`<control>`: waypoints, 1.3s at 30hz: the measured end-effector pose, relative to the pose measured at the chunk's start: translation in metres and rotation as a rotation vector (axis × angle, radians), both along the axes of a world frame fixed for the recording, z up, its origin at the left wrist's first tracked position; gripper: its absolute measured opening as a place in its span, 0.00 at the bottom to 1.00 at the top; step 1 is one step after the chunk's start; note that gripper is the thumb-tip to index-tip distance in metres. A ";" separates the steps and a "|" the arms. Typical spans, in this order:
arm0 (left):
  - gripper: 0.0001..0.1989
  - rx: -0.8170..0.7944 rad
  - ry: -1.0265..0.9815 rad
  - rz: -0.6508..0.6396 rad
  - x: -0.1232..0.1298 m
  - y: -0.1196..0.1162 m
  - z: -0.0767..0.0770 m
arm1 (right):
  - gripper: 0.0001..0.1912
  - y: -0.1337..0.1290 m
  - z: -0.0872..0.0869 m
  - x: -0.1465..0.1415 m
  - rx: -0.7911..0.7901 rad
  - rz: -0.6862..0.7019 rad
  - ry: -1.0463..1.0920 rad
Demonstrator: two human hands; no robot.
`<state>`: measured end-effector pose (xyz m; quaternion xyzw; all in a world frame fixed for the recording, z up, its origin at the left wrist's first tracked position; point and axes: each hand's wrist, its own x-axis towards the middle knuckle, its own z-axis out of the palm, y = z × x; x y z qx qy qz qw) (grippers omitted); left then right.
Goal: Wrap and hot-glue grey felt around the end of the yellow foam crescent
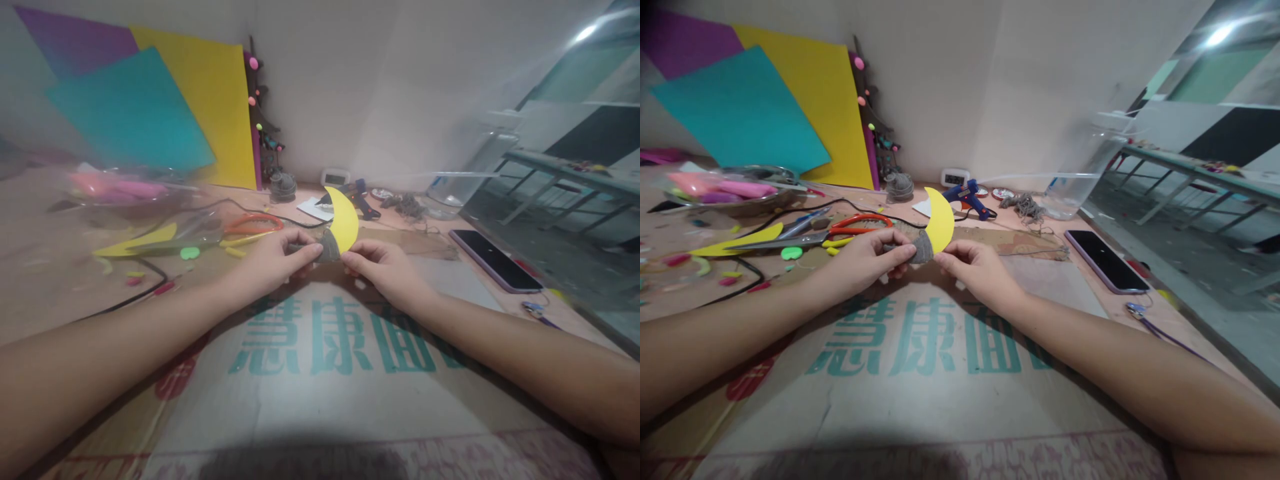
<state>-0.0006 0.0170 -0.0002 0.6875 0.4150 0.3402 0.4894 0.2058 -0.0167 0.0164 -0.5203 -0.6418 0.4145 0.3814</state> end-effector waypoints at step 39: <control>0.14 0.062 0.025 0.001 0.002 -0.006 0.001 | 0.12 0.001 -0.003 -0.001 -0.039 0.030 -0.028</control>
